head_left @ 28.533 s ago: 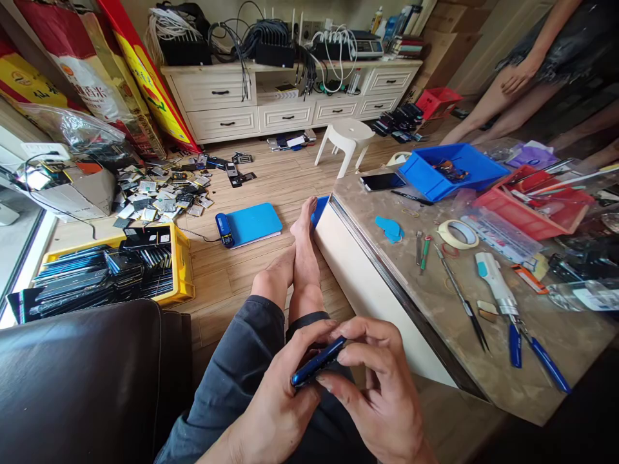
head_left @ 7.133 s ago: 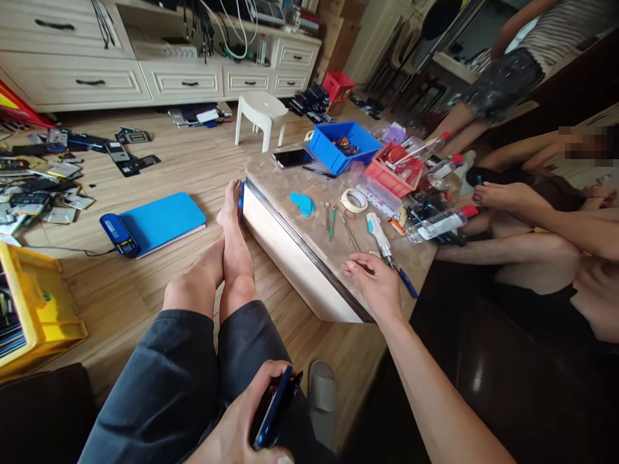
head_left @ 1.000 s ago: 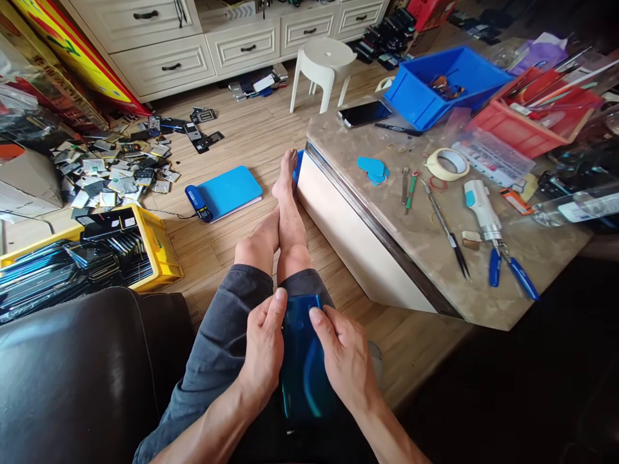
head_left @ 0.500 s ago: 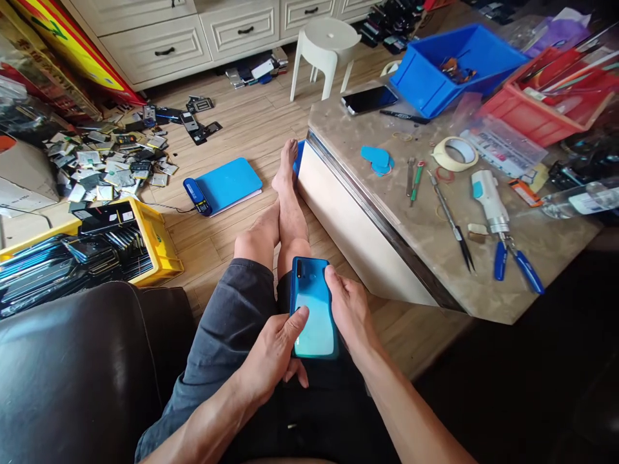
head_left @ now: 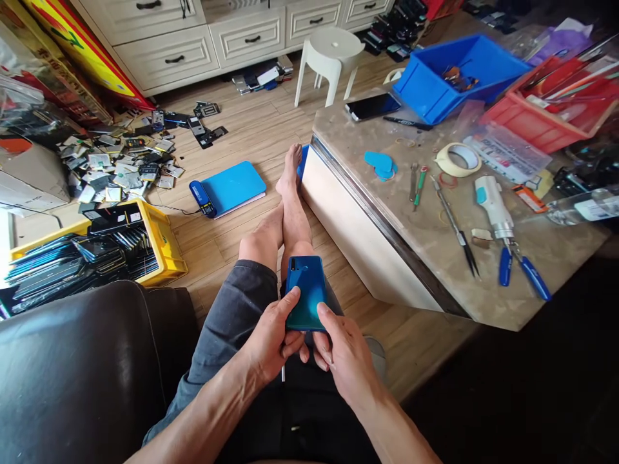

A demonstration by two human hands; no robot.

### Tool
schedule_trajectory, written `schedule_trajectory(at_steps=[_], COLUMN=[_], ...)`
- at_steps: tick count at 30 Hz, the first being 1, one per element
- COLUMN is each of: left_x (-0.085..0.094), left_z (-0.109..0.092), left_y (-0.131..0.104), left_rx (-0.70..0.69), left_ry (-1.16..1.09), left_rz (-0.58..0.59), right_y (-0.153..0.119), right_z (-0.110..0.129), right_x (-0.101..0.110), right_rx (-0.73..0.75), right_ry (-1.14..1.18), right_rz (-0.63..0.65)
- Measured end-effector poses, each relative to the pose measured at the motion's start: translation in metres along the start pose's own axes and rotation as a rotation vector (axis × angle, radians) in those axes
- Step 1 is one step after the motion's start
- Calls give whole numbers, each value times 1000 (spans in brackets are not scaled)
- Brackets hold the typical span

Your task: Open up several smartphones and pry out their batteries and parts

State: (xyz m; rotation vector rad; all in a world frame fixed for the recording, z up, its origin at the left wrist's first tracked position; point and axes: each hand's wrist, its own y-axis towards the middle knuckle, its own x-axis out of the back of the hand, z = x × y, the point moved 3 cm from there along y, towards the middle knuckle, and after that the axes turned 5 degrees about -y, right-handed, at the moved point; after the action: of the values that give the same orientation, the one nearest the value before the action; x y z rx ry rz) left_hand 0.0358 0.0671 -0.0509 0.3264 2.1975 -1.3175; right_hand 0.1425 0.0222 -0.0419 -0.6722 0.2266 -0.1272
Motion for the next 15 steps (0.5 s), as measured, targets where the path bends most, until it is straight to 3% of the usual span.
schedule_trajectory(at_steps=[5, 9, 15], left_x=[4, 7, 1], left_z=[-11, -8, 12], left_y=[-6, -15, -17], left_rx=[53, 118, -15], left_ry=[151, 208, 49], left_rz=[129, 209, 177], right_y=[2, 1, -3], right_z=[3, 1, 3], right_x=[16, 24, 30], right_rx=[29, 11, 78], right_ry=[-204, -241, -401], right_rz=[29, 78, 10])
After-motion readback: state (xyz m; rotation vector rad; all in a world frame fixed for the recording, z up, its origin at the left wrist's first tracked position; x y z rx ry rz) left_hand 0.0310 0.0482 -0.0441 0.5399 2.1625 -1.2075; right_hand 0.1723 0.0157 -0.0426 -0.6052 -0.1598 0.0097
